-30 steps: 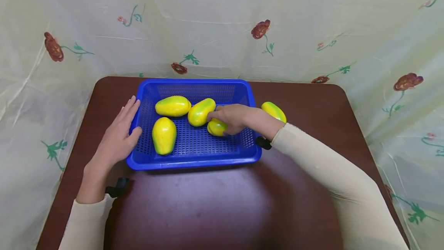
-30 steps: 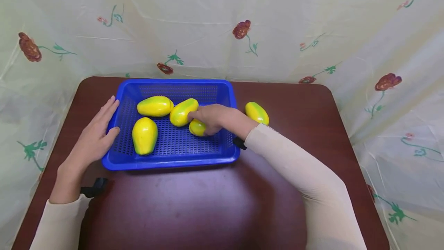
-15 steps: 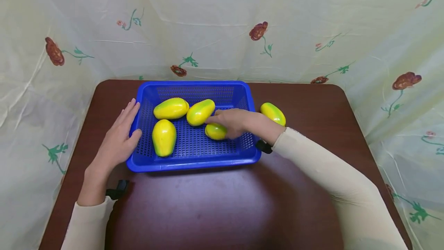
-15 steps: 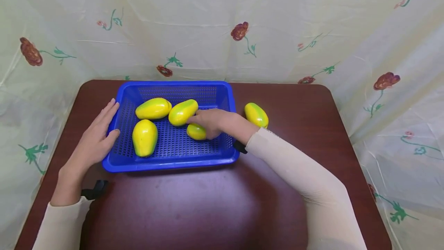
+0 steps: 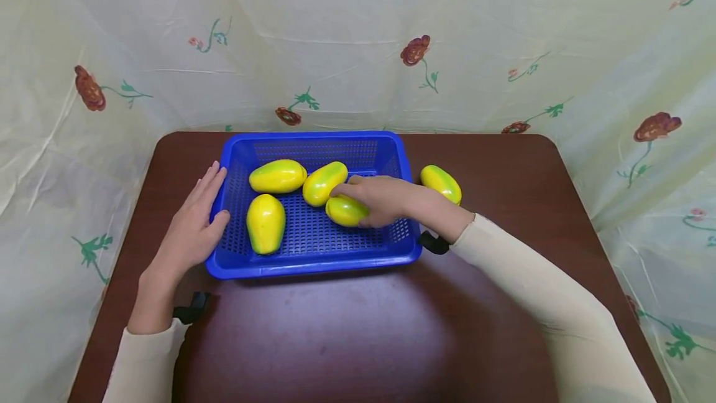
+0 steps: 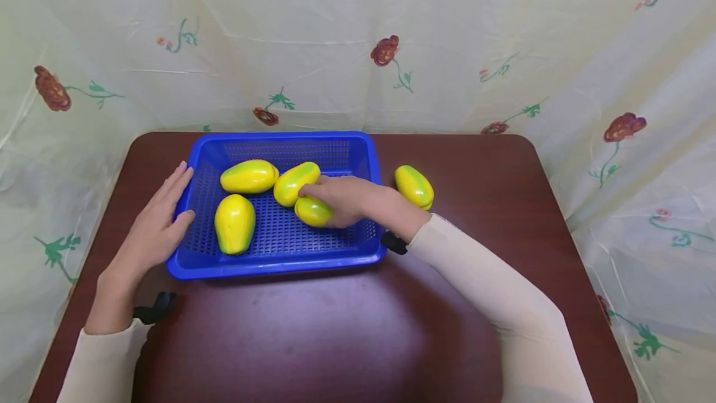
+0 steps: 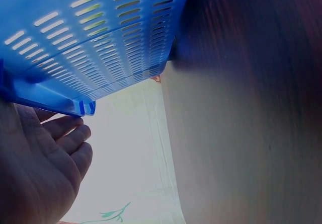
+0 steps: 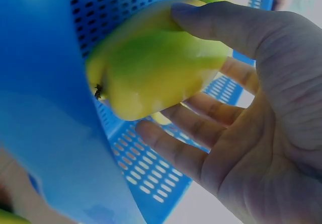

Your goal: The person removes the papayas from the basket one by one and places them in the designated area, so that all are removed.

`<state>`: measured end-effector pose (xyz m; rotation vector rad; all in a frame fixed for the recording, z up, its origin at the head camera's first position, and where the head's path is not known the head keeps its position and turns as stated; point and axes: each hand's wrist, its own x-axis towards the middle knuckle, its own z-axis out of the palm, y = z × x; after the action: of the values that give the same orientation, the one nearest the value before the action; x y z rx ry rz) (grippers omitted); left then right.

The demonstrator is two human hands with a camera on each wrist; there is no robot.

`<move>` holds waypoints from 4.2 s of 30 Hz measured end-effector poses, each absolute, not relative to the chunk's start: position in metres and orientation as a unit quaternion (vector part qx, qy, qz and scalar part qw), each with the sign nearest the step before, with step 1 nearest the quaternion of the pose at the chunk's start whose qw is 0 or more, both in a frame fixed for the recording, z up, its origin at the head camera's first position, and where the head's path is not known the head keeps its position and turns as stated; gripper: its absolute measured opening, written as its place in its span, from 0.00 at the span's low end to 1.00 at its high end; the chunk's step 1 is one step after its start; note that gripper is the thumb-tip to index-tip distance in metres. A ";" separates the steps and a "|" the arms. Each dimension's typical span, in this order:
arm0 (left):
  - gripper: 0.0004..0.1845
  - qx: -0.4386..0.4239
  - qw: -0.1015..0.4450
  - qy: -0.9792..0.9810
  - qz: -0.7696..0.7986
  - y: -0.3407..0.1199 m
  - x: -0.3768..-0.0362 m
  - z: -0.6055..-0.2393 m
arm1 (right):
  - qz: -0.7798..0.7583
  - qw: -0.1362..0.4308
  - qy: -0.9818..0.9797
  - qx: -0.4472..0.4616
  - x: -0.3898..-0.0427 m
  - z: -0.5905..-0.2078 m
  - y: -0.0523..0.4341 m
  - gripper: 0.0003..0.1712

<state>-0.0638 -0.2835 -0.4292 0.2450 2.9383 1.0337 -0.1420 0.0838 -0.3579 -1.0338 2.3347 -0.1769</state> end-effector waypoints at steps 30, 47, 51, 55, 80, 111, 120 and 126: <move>0.41 0.069 0.011 0.933 0.354 -0.285 -0.065 -0.433 | -0.116 0.260 0.872 -0.398 -0.141 -0.342 0.096 0.42; 0.41 0.073 0.004 0.933 0.354 -0.284 -0.065 -0.432 | -0.128 0.250 0.875 -0.394 -0.135 -0.338 0.099 0.42; 0.41 0.073 0.005 0.934 0.351 -0.284 -0.063 -0.432 | -0.133 0.251 0.877 -0.388 -0.133 -0.339 0.100 0.42; 0.41 0.069 0.008 0.934 0.352 -0.284 -0.061 -0.433 | -0.137 0.247 0.877 -0.389 -0.131 -0.339 0.102 0.42; 0.41 0.071 0.001 0.933 0.353 -0.285 -0.064 -0.433 | -0.158 0.241 0.873 -0.393 -0.131 -0.342 0.108 0.43; 0.41 0.065 0.011 0.934 0.350 -0.284 -0.061 -0.431 | -0.183 0.203 0.876 -0.398 -0.129 -0.341 0.113 0.42; 0.41 0.070 0.008 0.935 0.347 -0.285 -0.061 -0.430 | -0.218 0.167 0.876 -0.397 -0.122 -0.342 0.120 0.44; 0.41 0.072 0.005 0.936 0.345 -0.286 -0.060 -0.426 | -0.235 0.142 0.878 -0.392 -0.116 -0.338 0.127 0.45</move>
<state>-0.0601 -0.2858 -0.4260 0.2270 2.9311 1.0790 -0.1163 0.1270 -0.3383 -1.1318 2.5330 -0.6772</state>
